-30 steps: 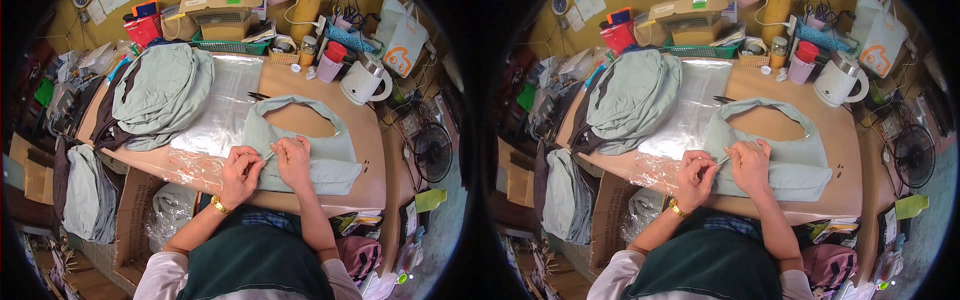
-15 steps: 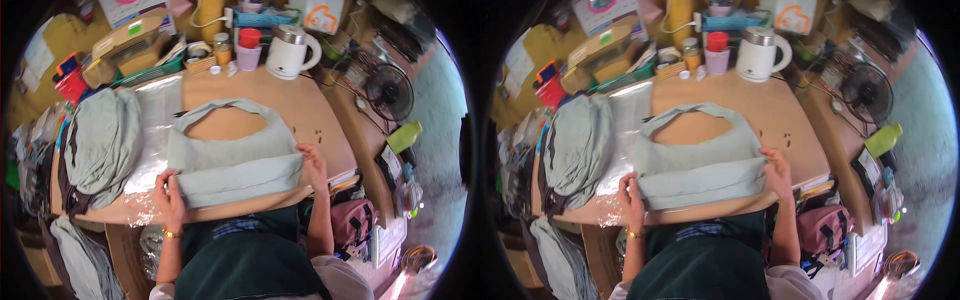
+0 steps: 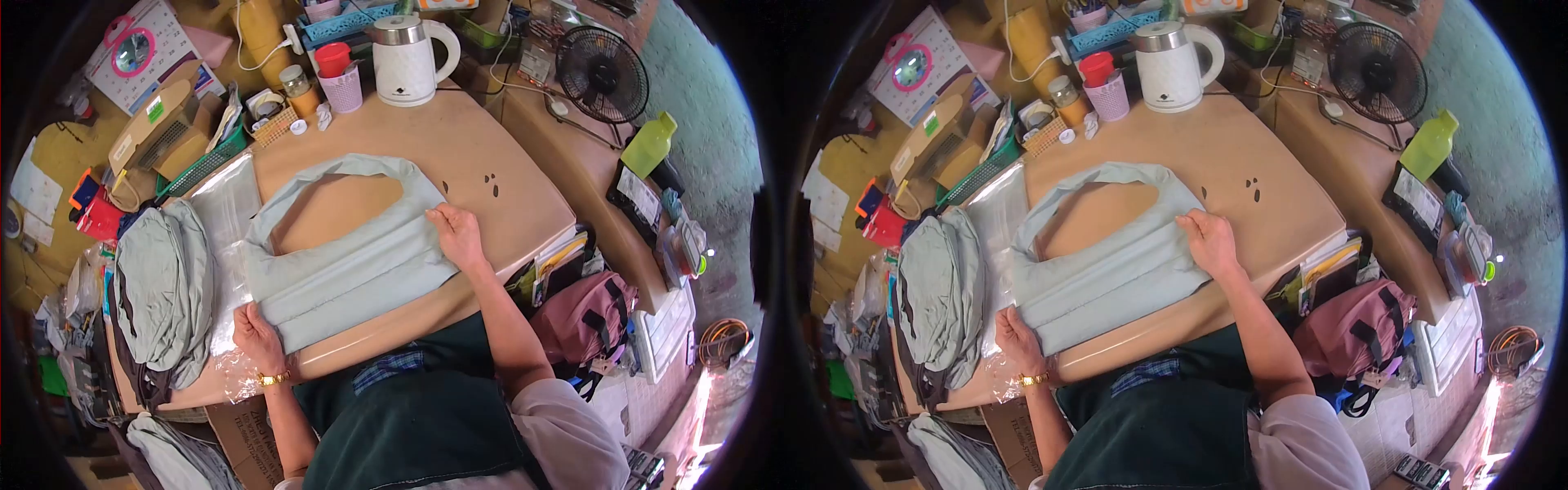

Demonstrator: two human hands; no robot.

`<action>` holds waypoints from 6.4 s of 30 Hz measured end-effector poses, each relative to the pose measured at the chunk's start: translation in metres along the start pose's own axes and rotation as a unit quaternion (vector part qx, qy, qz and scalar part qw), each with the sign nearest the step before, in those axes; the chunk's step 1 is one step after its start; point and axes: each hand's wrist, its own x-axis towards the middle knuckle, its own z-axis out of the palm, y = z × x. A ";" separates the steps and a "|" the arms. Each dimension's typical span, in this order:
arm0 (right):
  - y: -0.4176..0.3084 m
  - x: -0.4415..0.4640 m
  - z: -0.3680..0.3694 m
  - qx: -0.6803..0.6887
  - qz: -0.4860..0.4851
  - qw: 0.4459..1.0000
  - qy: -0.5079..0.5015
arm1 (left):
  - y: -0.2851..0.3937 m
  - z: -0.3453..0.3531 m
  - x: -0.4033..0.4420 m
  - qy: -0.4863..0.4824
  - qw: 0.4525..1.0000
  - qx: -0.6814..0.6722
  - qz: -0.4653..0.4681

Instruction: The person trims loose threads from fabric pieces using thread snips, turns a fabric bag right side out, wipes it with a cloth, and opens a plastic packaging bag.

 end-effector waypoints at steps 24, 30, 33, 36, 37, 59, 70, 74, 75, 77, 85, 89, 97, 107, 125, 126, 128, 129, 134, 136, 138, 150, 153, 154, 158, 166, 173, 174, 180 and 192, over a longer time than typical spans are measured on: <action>0.015 -0.080 -0.072 0.176 0.127 0.974 -0.064 | 0.195 0.159 0.013 -0.263 0.880 -0.109 0.379; -0.034 -0.018 -0.072 -0.055 -0.244 0.951 0.184 | 0.208 0.132 0.014 -0.382 0.855 -0.009 0.351; -0.007 0.003 -0.044 -0.025 -0.174 0.980 -0.088 | 0.167 0.084 0.046 -0.466 0.822 0.166 0.281; 0.010 0.015 -0.039 0.061 0.000 0.997 -0.051 | 0.081 0.033 0.083 -0.468 0.866 0.090 0.150; 0.023 0.016 -0.037 0.006 -0.042 0.999 -0.017 | 0.054 0.021 0.085 -0.469 0.882 -0.001 0.047; 0.001 -0.050 -0.063 0.199 0.134 0.970 -0.024 | 0.019 0.003 -0.031 -0.154 0.871 -0.344 -0.314; -0.059 -0.008 -0.090 -0.225 -0.217 0.950 0.008 | 0.095 -0.012 0.019 -0.150 0.955 0.130 0.221; -0.056 0.029 -0.074 -0.282 -0.246 0.889 -0.265 | 0.101 0.020 0.055 -0.414 0.873 0.184 0.179; -0.055 0.033 -0.075 -0.334 -0.232 0.865 -0.295 | 0.102 0.017 0.057 -0.411 0.875 0.185 0.177; -0.054 0.031 -0.084 -0.317 -0.280 0.864 -0.273 | 0.103 0.009 0.057 -0.403 0.884 0.169 0.168; -0.014 -0.004 -0.099 -0.276 -0.374 0.866 -0.185 | 0.065 0.007 0.024 -0.350 0.907 0.128 0.198; 0.015 -0.006 -0.088 -0.296 -0.370 0.853 -0.219 | 0.038 0.024 0.012 -0.356 0.902 0.133 0.206; -0.062 -0.006 -0.111 -0.326 -0.211 0.852 -0.351 | 0.087 0.004 0.012 -0.336 0.900 0.203 0.192; -0.022 -0.007 -0.013 -0.378 -0.231 0.878 -0.181 | 0.089 0.051 -0.003 -0.243 0.909 0.223 0.256; -0.031 -0.031 -0.038 -0.344 -0.258 0.845 -0.317 | 0.085 -0.072 0.005 -0.382 0.855 0.349 -0.034; -0.037 -0.036 -0.032 -0.369 -0.261 0.832 -0.321 | 0.103 -0.072 0.005 -0.321 0.903 0.285 0.011; -0.045 -0.040 -0.018 -0.369 -0.264 0.828 -0.329 | 0.129 -0.046 -0.005 -0.279 0.935 0.190 0.105; -0.049 -0.039 -0.012 -0.367 -0.269 0.825 -0.335 | 0.142 -0.025 -0.013 -0.302 0.927 0.162 0.154; -0.088 0.005 -0.020 -0.326 -0.244 0.809 -0.424 | 0.095 0.054 -0.036 -0.316 0.911 0.199 0.174; -0.114 0.038 -0.004 -0.245 -0.231 0.834 -0.438 | 0.084 0.061 -0.039 -0.310 0.910 0.214 0.171; -0.143 0.061 0.048 -0.154 -0.333 0.860 -0.356 | 0.081 0.062 -0.041 -0.327 0.906 0.213 0.161; -0.143 0.156 0.232 -0.396 -0.255 0.757 -0.453 | 0.082 0.060 -0.033 -0.367 0.896 0.204 0.143; -0.138 0.153 0.223 -0.390 -0.293 0.787 -0.378 | 0.084 0.060 -0.033 -0.368 0.898 0.198 0.138; -0.141 0.138 0.207 -0.320 -0.334 0.816 -0.347 | 0.084 0.058 -0.034 -0.366 0.899 0.196 0.137; -0.145 0.019 0.107 -0.367 -0.416 0.758 -0.345 | 0.079 0.061 -0.038 -0.356 0.909 0.171 0.136; -0.007 -0.038 -0.092 -0.521 -0.199 0.819 -0.131 | 0.082 0.057 -0.038 -0.349 0.904 0.178 0.173; -0.046 -0.060 -0.113 -0.179 -0.185 0.959 -0.123 | 0.111 -0.046 -0.014 -0.456 0.851 0.186 0.182; -0.045 -0.055 -0.106 -0.207 -0.246 0.930 -0.179 | 0.098 -0.050 -0.010 -0.457 0.849 0.193 0.183; -0.042 -0.028 -0.094 -0.168 -0.349 0.899 -0.206 | 0.076 -0.050 -0.008 -0.385 0.885 0.162 0.204; -0.016 -0.010 -0.101 -0.136 -0.257 0.925 -0.246 | 0.059 -0.037 0.015 -0.375 0.886 0.039 0.270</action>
